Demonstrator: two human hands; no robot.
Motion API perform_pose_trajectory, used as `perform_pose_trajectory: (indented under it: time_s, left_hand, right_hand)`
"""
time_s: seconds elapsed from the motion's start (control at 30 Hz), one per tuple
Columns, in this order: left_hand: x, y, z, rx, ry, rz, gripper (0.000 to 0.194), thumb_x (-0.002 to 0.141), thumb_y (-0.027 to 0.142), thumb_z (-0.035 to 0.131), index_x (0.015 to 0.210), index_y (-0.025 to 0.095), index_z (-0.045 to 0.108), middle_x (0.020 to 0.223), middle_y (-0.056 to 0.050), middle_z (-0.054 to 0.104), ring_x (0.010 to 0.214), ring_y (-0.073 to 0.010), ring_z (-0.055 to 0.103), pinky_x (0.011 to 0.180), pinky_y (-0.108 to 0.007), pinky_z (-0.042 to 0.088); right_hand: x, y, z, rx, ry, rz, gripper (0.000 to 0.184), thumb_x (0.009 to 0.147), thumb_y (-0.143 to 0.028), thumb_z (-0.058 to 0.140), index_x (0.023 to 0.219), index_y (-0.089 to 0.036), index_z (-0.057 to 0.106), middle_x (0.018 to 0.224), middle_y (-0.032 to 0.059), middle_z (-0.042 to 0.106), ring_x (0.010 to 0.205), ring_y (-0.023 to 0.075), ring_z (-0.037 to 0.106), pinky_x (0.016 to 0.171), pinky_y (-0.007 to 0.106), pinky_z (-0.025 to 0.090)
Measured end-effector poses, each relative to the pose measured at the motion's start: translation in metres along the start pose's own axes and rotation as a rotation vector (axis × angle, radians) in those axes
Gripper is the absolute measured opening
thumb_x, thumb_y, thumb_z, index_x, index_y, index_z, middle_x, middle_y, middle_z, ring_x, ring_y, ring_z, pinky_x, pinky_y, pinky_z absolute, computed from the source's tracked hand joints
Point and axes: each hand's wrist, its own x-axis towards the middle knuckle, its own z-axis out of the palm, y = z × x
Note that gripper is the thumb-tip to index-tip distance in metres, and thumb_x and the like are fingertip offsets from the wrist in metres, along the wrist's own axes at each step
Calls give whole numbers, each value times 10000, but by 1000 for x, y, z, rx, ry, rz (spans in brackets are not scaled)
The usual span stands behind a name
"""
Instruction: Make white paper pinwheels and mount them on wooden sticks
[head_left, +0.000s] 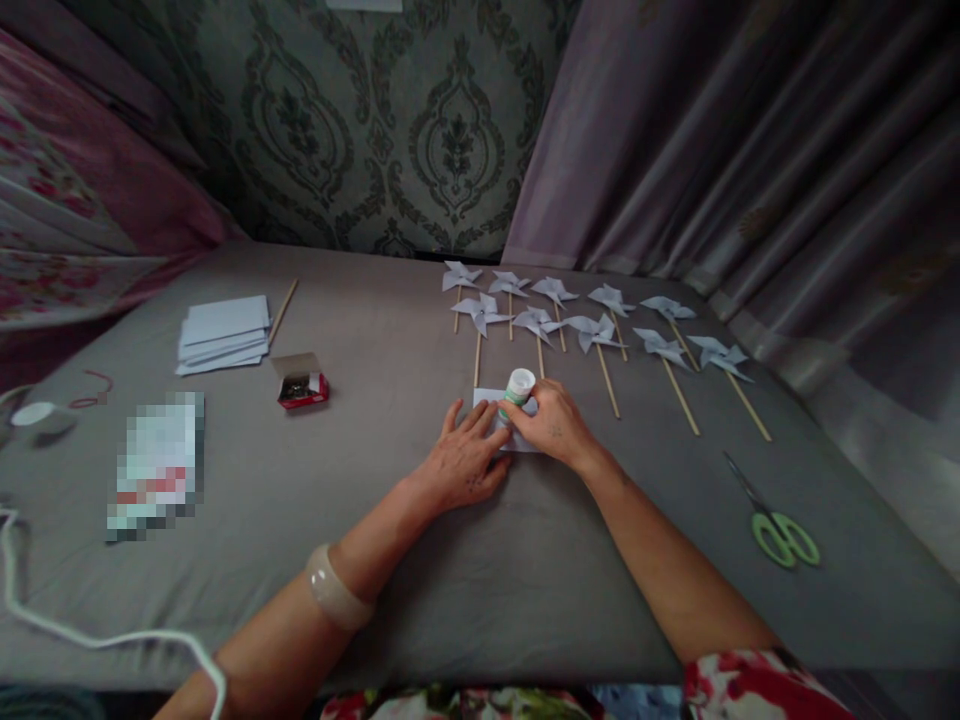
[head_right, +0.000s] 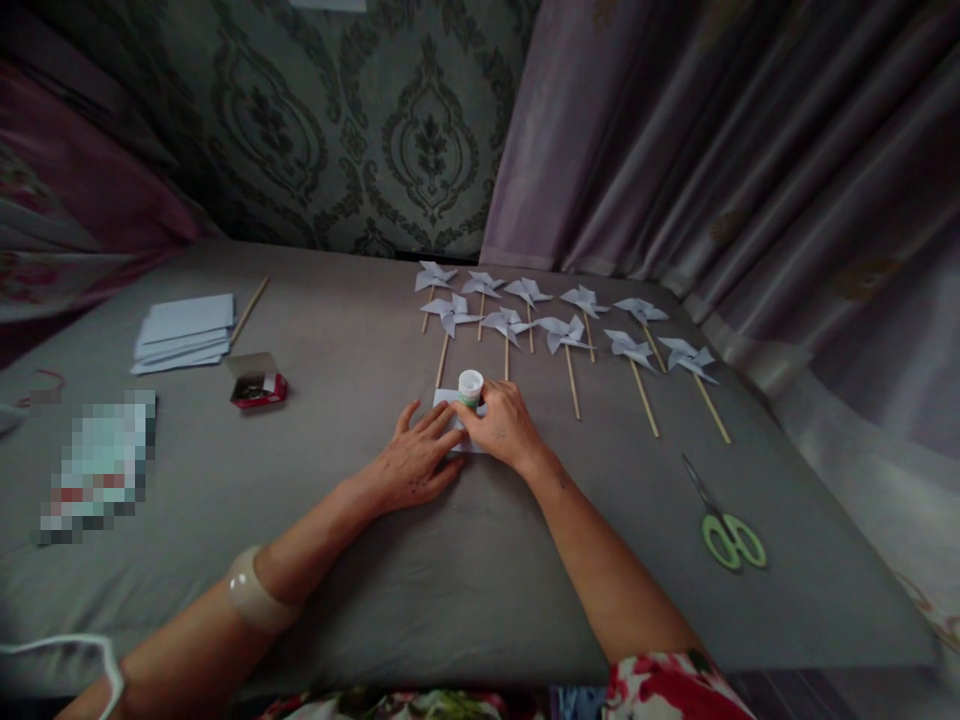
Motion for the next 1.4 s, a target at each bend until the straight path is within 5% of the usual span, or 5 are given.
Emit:
perform_pose_trajectory:
  time_s: [1.4]
  left_hand:
    - [0, 2, -4, -26, 12, -3, 366, 898, 356, 440, 1227, 215, 518, 1429, -149, 437, 1371, -309, 331, 1131, -604, 104]
  right_hand:
    - [2, 4, -2, 29, -56, -19, 148, 789, -327, 638, 767, -181, 630, 771, 65, 689, 803, 209, 639, 792, 309, 467]
